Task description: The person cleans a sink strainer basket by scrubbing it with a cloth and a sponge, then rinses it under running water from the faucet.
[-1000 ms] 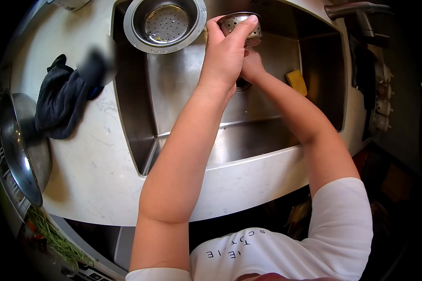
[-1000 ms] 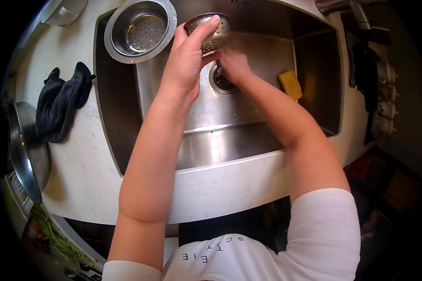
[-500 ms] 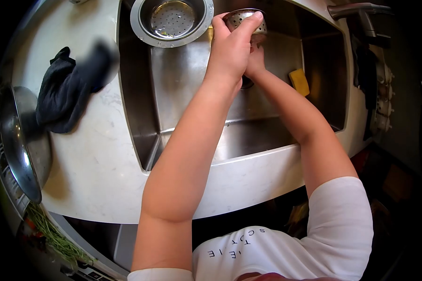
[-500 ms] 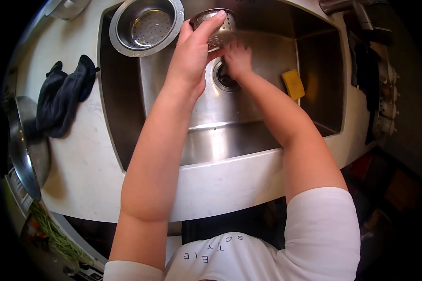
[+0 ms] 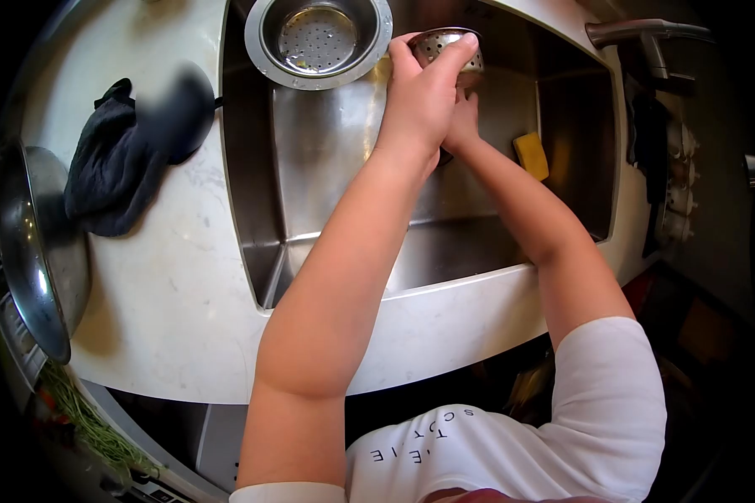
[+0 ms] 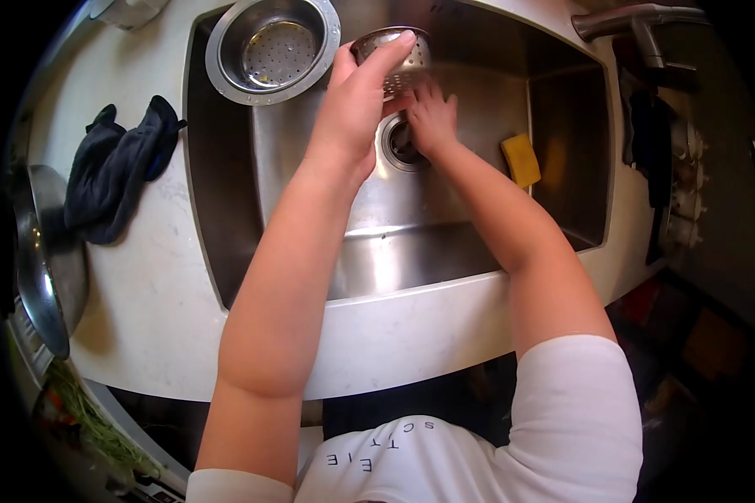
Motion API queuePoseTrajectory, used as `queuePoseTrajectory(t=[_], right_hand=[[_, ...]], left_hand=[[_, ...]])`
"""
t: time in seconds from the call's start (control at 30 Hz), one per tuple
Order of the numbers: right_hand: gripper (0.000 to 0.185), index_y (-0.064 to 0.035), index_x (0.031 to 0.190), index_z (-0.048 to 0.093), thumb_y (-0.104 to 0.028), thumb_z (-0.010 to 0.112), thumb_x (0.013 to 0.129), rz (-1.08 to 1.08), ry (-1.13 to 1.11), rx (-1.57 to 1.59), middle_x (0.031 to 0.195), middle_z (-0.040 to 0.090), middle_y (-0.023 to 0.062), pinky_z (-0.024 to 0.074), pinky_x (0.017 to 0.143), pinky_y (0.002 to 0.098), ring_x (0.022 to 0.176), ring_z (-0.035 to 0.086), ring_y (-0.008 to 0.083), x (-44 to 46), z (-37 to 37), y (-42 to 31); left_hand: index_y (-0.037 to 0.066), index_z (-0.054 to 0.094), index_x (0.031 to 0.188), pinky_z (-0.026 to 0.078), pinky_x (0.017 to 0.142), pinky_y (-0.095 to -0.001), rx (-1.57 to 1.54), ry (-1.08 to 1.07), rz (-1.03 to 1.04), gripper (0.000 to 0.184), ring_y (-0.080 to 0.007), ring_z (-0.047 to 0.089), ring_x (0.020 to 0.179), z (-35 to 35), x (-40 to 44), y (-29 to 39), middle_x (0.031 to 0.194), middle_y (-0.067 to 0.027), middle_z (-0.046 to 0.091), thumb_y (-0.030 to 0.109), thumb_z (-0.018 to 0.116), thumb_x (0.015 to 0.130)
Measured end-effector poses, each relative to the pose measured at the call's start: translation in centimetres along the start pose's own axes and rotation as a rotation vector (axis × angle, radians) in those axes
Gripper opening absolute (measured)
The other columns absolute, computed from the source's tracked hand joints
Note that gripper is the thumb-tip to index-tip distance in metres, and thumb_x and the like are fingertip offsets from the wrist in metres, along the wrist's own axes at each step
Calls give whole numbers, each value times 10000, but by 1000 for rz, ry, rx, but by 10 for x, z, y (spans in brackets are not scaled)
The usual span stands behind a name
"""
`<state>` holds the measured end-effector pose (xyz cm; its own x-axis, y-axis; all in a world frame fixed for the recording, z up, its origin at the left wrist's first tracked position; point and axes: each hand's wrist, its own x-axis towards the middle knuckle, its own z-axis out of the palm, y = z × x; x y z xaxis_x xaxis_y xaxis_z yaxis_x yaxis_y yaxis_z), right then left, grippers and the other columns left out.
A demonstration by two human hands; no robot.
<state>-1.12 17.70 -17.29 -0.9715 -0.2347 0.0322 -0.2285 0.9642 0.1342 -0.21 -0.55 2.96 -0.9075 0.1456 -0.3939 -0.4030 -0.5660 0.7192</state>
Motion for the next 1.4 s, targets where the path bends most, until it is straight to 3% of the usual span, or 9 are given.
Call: queuePoseTrajectory(t=[0.1,0.43,0.57,0.63,0.73,0.97,1.17,1.27,1.4], right_hand=[[882,-146,1418,447,-289,823,632,280,-372,51,1411,432,140,415,912,538,1304,409,312,-2,-44,4],[856,-258,1405,444,-195,806,633,108,25,6,1438,393,95,385,962,583,1311,395,312,-6,1,-1],[1022,-186,1492,261,-264,834,649,477,-410,413,1439,341,197,501,889,467,1198,542,376,-24,-51,13],[1017,-117,1446,269,-316,853,636,441,-284,440,1311,484,246,525,835,414,1067,626,396,-41,-47,35],[708,-85,1187,470,-410,837,676,418,-541,397,923,687,172,515,807,418,906,680,348,-52,-57,62],[620,-86,1061,543,-423,864,651,390,-523,551,1039,657,144,502,812,432,967,641,345,-23,-50,48],[353,-108,1010,598,-198,778,720,-298,-72,372,1091,573,82,439,939,431,1101,544,294,-32,-76,28],[298,-101,1068,659,-204,674,788,-718,-292,225,1099,613,65,427,960,427,1105,546,266,-38,-52,41],[361,-106,1117,698,-256,619,798,-825,-237,25,1148,650,58,409,995,415,1148,537,227,-32,-58,24]], left_hand=[[61,450,1234,480,879,-346,-31,-8,41,583,-173,581,1060,1,2,-4,1171,-83,582,394,735,851],[74,468,1213,478,861,-348,-42,3,5,542,-168,595,1019,1,0,1,1150,-69,593,391,725,856],[76,477,1182,481,866,-350,-65,-19,47,539,-166,594,1005,-1,5,-5,1122,-62,597,410,733,845],[72,475,1189,484,866,-354,-19,-2,0,555,-168,592,1008,0,3,-2,1122,-62,597,417,736,841],[69,471,1201,488,869,-359,-7,2,-9,574,-173,595,1012,-1,4,-2,1133,-67,593,422,741,837],[68,470,1213,489,884,-373,13,7,-12,589,-189,596,1025,0,4,-4,1148,-76,589,424,747,835],[64,469,1225,489,887,-378,-11,-7,-25,594,-194,599,1023,3,-1,0,1145,-75,588,418,748,839],[65,472,1223,491,882,-375,24,5,-16,578,-190,604,1012,1,5,-6,1141,-70,588,409,743,846],[66,475,1220,497,869,-369,23,4,-24,560,-184,609,994,1,6,-7,1134,-64,591,398,738,854]])
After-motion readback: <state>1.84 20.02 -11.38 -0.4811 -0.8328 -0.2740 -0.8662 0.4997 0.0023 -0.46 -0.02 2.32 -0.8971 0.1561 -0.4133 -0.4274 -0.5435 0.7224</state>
